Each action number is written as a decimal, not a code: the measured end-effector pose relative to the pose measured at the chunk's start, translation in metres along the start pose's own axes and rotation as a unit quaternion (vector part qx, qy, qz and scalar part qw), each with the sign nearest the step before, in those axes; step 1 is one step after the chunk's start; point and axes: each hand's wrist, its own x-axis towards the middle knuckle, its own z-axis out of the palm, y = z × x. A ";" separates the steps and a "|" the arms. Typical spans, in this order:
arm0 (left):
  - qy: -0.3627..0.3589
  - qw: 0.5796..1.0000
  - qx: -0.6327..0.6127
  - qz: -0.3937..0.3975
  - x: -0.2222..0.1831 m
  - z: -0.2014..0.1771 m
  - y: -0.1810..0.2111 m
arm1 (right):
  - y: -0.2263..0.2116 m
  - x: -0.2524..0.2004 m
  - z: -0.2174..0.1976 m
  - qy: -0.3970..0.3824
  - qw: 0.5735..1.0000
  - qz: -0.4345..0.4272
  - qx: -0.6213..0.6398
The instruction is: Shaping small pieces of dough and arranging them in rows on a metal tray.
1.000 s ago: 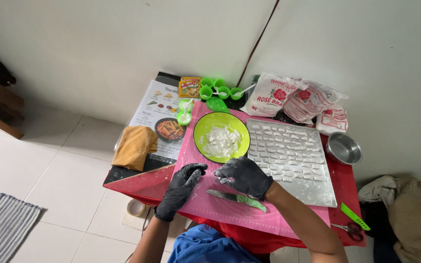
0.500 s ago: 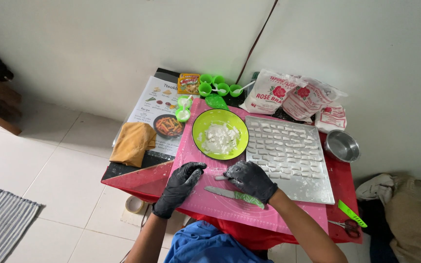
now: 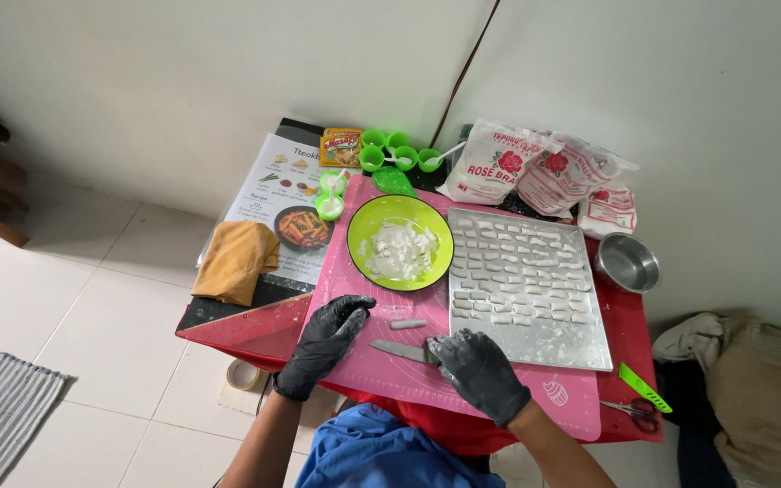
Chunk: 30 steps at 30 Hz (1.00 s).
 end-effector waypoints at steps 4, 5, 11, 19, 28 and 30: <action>0.000 1.000 0.002 -0.009 0.000 0.000 0.000 | -0.010 0.022 -0.023 -0.008 0.999 0.010 0.036; 0.001 1.000 0.013 -0.003 -0.001 0.000 -0.001 | -0.011 0.025 -0.025 -0.010 0.999 0.021 0.046; 0.007 1.000 0.011 0.007 -0.001 0.003 -0.004 | -0.022 0.027 -0.022 -0.031 0.999 0.025 0.027; -0.015 0.999 0.050 0.009 0.006 0.012 -0.005 | -0.033 0.029 -0.032 0.012 0.982 0.105 0.156; 0.029 0.969 0.201 0.139 0.010 0.032 -0.032 | -0.076 0.024 -0.013 0.003 0.909 0.334 0.250; 0.024 0.966 0.213 0.147 0.009 0.030 -0.028 | -0.084 0.026 -0.008 -0.013 0.896 0.356 0.265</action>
